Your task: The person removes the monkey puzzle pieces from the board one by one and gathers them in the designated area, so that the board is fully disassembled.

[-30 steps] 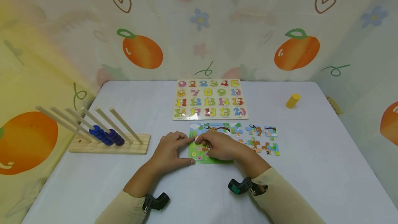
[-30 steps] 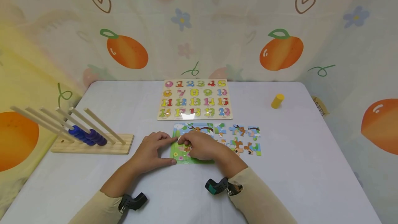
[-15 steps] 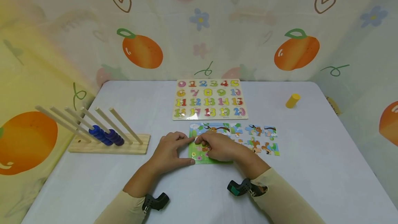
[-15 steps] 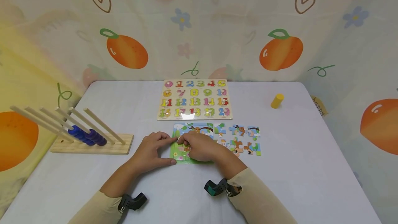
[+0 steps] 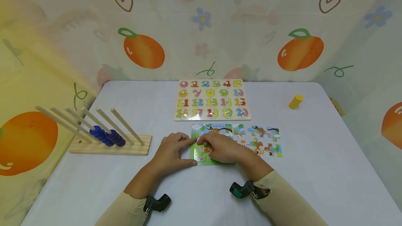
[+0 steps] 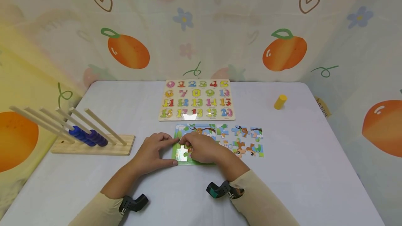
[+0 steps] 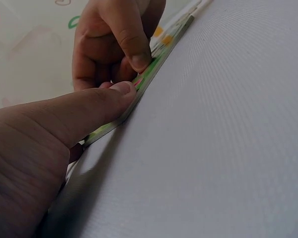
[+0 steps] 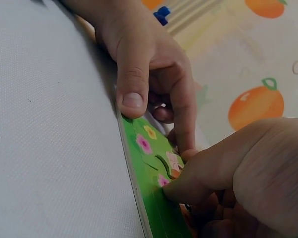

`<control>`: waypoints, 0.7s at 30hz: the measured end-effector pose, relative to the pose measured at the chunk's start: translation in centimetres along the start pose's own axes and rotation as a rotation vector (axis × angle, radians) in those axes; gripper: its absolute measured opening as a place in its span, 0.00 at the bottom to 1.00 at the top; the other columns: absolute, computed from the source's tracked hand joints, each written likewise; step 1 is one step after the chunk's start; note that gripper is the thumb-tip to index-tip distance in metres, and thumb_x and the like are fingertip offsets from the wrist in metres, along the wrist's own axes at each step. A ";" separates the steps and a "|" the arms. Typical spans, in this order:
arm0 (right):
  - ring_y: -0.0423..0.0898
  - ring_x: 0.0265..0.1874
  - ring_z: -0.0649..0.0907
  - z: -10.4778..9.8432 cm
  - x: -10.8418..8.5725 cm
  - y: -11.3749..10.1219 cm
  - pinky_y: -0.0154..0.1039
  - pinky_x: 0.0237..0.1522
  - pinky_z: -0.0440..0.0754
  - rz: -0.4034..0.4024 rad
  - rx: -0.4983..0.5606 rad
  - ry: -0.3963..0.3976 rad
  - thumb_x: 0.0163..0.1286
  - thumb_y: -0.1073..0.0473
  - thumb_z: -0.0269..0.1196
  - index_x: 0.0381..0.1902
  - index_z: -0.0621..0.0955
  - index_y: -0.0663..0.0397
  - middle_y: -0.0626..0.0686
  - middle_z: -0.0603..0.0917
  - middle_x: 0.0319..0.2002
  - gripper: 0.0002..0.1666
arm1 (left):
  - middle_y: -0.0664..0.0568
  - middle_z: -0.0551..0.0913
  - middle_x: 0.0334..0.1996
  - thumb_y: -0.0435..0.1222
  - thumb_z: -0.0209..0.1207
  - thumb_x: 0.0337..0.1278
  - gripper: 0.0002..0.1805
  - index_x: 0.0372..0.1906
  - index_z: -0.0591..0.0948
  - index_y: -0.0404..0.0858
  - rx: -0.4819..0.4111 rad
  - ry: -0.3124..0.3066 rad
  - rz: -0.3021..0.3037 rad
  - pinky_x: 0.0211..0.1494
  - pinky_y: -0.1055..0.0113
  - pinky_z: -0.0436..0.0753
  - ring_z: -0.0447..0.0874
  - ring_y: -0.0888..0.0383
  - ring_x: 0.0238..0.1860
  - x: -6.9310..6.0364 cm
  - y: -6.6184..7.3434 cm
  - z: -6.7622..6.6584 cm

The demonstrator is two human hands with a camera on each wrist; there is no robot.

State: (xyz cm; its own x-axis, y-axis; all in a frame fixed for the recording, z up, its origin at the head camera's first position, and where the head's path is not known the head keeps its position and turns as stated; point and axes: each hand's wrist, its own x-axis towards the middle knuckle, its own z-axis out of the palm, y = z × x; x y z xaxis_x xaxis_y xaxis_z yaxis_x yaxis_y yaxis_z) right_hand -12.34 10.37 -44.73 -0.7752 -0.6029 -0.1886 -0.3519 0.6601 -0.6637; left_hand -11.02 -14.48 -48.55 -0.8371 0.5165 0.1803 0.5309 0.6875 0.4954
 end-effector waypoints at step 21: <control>0.42 0.30 0.76 -0.4 -0.1 0.5 0.36 0.35 0.75 -0.037 0.150 0.006 0.65 0.76 0.67 0.58 0.80 0.49 0.45 0.82 0.44 0.27 | 0.56 0.81 0.52 0.55 0.84 0.42 0.43 0.68 0.86 0.49 0.002 -0.004 -0.001 0.55 0.52 0.72 0.76 0.55 0.51 0.0 0.1 -0.1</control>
State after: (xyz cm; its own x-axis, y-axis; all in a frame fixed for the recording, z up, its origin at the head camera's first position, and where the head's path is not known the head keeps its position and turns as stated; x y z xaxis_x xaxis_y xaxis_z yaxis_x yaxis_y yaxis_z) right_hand -12.62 10.97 -44.81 -0.7665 -0.6225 -0.1581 -0.2980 0.5627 -0.7711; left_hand -11.02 -14.49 -48.42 -0.8372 0.5176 0.1766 0.5302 0.6892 0.4938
